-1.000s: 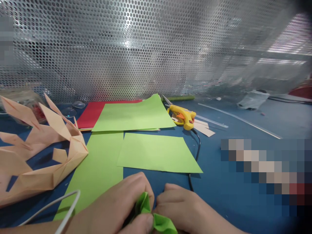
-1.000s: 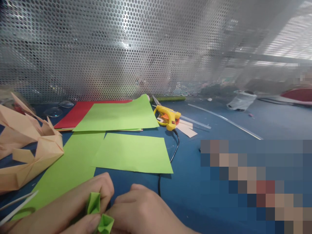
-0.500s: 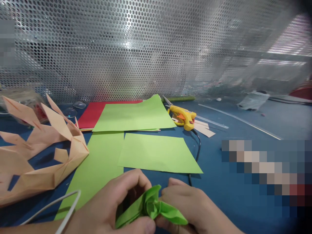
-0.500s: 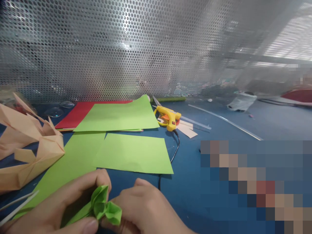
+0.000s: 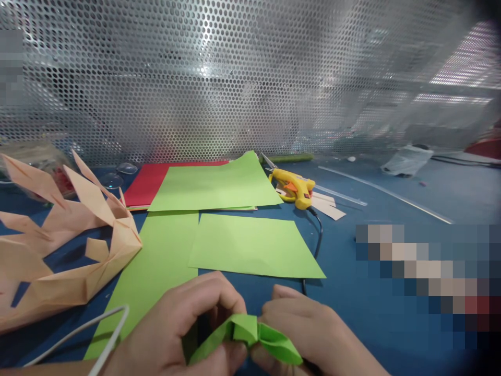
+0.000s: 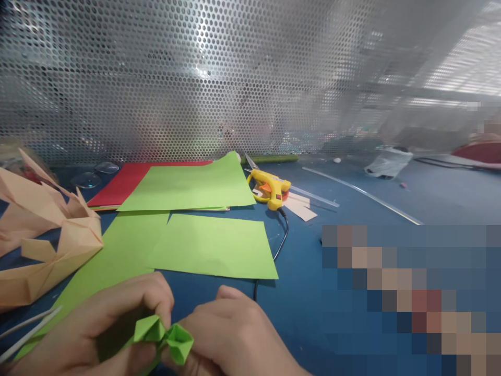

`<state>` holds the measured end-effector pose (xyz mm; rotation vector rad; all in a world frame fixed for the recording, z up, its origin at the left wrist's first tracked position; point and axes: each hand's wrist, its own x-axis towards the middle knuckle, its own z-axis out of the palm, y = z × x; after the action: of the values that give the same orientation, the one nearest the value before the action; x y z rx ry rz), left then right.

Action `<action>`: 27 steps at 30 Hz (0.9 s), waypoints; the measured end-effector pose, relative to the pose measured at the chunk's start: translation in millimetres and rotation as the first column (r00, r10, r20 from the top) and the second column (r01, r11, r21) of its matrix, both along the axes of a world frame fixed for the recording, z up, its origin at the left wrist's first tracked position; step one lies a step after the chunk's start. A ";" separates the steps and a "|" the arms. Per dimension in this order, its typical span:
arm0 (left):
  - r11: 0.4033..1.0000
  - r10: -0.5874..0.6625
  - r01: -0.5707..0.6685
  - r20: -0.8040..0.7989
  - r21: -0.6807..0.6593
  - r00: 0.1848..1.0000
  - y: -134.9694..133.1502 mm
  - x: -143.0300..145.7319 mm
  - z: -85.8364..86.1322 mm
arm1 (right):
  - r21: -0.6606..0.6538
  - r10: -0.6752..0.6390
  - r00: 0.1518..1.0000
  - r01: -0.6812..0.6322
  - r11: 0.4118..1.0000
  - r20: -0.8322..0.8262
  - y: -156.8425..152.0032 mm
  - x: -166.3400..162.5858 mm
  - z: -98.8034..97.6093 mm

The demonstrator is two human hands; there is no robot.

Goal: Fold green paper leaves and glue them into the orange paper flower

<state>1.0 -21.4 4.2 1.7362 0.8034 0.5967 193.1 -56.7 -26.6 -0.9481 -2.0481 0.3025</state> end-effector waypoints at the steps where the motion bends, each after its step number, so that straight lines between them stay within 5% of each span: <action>1: 1.000 -0.001 0.001 0.019 0.001 1.000 0.1 0.5 0.5 | -0.017 0.008 1.000 -0.008 1.000 0.020 0.1 0.1 3.4; 8: 0.988 -0.024 0.023 -0.004 -0.154 1.000 4.8 4.0 1.8 | -0.100 -0.007 0.955 0.039 0.994 0.297 4.2 5.2 20.1; 13: 0.977 0.086 -0.095 -0.057 -0.191 0.995 2.8 7.3 5.5 | -0.003 -0.069 0.951 0.073 0.997 0.301 4.5 12.6 26.1; 20: 0.985 0.063 -0.080 -0.105 -0.156 0.992 5.5 5.6 2.6 | 0.036 -0.061 0.983 0.055 0.998 0.175 0.1 18.9 23.6; 27: 0.987 0.026 -0.048 -0.140 -0.156 0.990 6.2 3.5 -0.5 | 0.118 -0.179 0.922 0.147 0.982 0.343 -2.6 16.5 28.0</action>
<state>4.5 -15.2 3.6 1.6314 0.9559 0.4279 209.5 -59.3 1.3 -1.1764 -2.2623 -0.0560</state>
